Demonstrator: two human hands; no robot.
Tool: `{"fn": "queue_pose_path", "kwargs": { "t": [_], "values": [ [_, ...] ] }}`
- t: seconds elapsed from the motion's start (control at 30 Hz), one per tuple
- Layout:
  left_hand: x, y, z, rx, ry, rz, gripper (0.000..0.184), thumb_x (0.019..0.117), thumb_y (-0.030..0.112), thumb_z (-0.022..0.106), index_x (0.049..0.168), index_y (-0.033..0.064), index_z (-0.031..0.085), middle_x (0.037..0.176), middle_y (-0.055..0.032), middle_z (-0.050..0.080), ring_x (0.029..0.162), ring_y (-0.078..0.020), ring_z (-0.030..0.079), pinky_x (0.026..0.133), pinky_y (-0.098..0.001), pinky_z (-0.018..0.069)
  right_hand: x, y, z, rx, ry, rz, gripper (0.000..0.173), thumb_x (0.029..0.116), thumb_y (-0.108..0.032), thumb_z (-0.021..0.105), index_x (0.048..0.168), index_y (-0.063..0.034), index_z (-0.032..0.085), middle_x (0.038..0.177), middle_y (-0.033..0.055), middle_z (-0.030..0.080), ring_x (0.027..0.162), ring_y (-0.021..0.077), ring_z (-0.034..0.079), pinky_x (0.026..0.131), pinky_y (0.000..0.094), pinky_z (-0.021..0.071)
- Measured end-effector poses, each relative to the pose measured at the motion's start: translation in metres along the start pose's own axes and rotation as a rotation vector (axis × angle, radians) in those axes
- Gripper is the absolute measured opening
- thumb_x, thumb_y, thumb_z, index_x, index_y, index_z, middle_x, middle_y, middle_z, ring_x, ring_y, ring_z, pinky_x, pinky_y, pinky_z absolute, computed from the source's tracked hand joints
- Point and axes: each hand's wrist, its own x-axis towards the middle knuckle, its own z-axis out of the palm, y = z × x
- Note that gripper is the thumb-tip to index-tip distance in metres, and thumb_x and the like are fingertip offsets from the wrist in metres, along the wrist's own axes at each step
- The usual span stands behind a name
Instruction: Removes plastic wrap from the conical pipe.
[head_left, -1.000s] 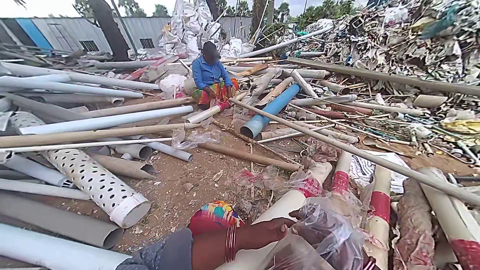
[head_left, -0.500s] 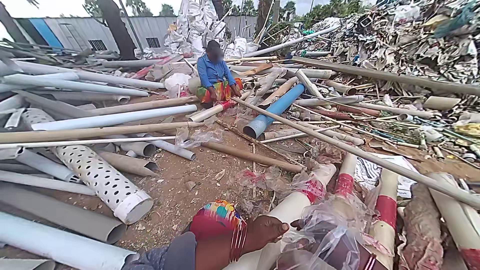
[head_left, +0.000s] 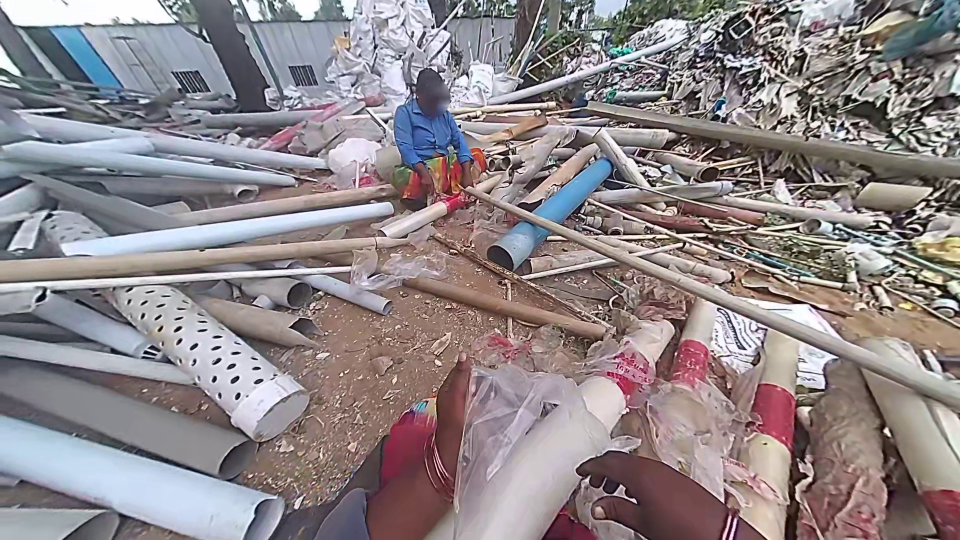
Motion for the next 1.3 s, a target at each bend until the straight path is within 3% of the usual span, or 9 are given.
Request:
{"fn": "queue_pose_path", "kwargs": {
  "t": [0.2,0.37,0.57,0.67,0.77,0.87,1.03,1.17,1.3],
  "values": [
    [0.006,-0.003,0.001,-0.015,0.011,-0.056,0.038,0.1137,0.023,0.028,0.103,0.0034,0.059,0.074,0.0042,0.063,0.066,0.0018,0.062,0.066,-0.0171,0.0544,0.006,-0.009,0.026,0.041,0.335,-0.283,0.032,0.0968,-0.020,0.070,0.121,0.0014,0.072,0.119,0.0229,0.071,0.110,0.0402,0.069,0.095,0.0553,0.0537],
    [0.007,0.000,-0.001,-0.037,-0.070,-0.030,0.041,0.1135,0.019,0.025,0.102,-0.0002,0.059,0.075,0.0018,0.064,0.069,-0.0005,0.064,0.068,-0.0177,0.0547,0.039,-0.008,0.070,0.037,0.434,-0.391,0.064,0.0888,-0.036,0.077,0.139,0.0017,0.062,0.145,0.0252,0.057,0.135,0.0440,0.054,0.110,0.0591,0.0436],
    [0.009,0.010,0.001,0.196,-0.031,-0.143,0.038,0.1134,0.021,0.033,0.094,0.0031,0.059,0.066,0.0028,0.057,0.059,-0.0022,0.057,0.061,-0.0185,0.0516,0.053,-0.009,0.085,-0.109,0.318,-0.331,0.058,0.0928,-0.031,0.074,0.142,-0.0034,0.061,0.150,0.0213,0.055,0.142,0.0430,0.047,0.114,0.0607,0.0372],
    [0.025,0.007,-0.024,0.513,-0.157,-0.031,0.034,0.1112,0.018,0.040,0.099,-0.0034,0.064,0.087,-0.0028,0.064,0.079,-0.0050,0.062,0.076,-0.0233,0.0519,0.053,-0.012,0.079,-0.113,0.259,-0.301,0.055,0.0960,-0.029,0.071,0.144,-0.0042,0.059,0.153,0.0199,0.052,0.145,0.0413,0.044,0.116,0.0598,0.0355],
    [0.038,0.013,-0.058,0.874,-0.298,0.108,0.044,0.1085,0.027,0.043,0.131,-0.0052,0.062,0.139,-0.0216,0.058,0.126,-0.0244,0.057,0.107,-0.0389,0.0456,0.056,-0.011,0.075,-0.114,0.236,-0.296,0.054,0.0973,-0.029,0.069,0.145,-0.0059,0.058,0.155,0.0193,0.050,0.146,0.0398,0.043,0.116,0.0587,0.0351],
    [0.035,0.026,-0.087,1.040,-0.334,0.054,0.053,0.1091,0.033,0.039,0.147,-0.0030,0.049,0.145,-0.0242,0.054,0.129,-0.0322,0.056,0.108,-0.0451,0.0457,0.055,-0.012,0.072,-0.081,0.218,-0.270,0.054,0.0986,-0.029,0.068,0.146,-0.0074,0.057,0.158,0.0210,0.044,0.145,0.0406,0.044,0.116,0.0571,0.0358],
    [-0.011,0.049,-0.130,1.205,-0.607,0.041,0.070,0.1045,0.057,0.035,0.120,-0.0016,0.069,0.114,-0.0122,0.073,0.106,-0.0149,0.068,0.097,-0.0358,0.0525,0.059,-0.006,0.065,-0.043,0.218,-0.172,0.057,0.1012,-0.031,0.064,0.149,-0.0020,0.052,0.158,0.0234,0.042,0.148,0.0417,0.038,0.118,0.0585,0.0312],
    [-0.046,0.055,-0.145,1.255,-0.850,0.081,0.097,0.0919,0.083,0.028,0.122,0.0021,0.073,0.122,-0.0152,0.070,0.113,-0.0212,0.066,0.097,-0.0405,0.0524,0.069,0.006,0.066,-0.054,0.184,-0.107,0.061,0.1030,-0.041,0.060,0.151,-0.0039,0.050,0.159,0.0190,0.043,0.151,0.0380,0.034,0.120,0.0584,0.0274],
    [-0.072,0.044,-0.125,1.374,-0.854,0.199,0.088,0.0886,0.077,0.045,0.112,-0.0036,0.073,0.125,-0.0247,0.067,0.120,-0.0384,0.064,0.096,-0.0546,0.0525,0.074,0.011,0.070,-0.080,0.217,-0.127,0.063,0.1017,-0.046,0.061,0.150,-0.0052,0.052,0.159,0.0168,0.044,0.152,0.0373,0.034,0.118,0.0606,0.0288]
  ]
}}
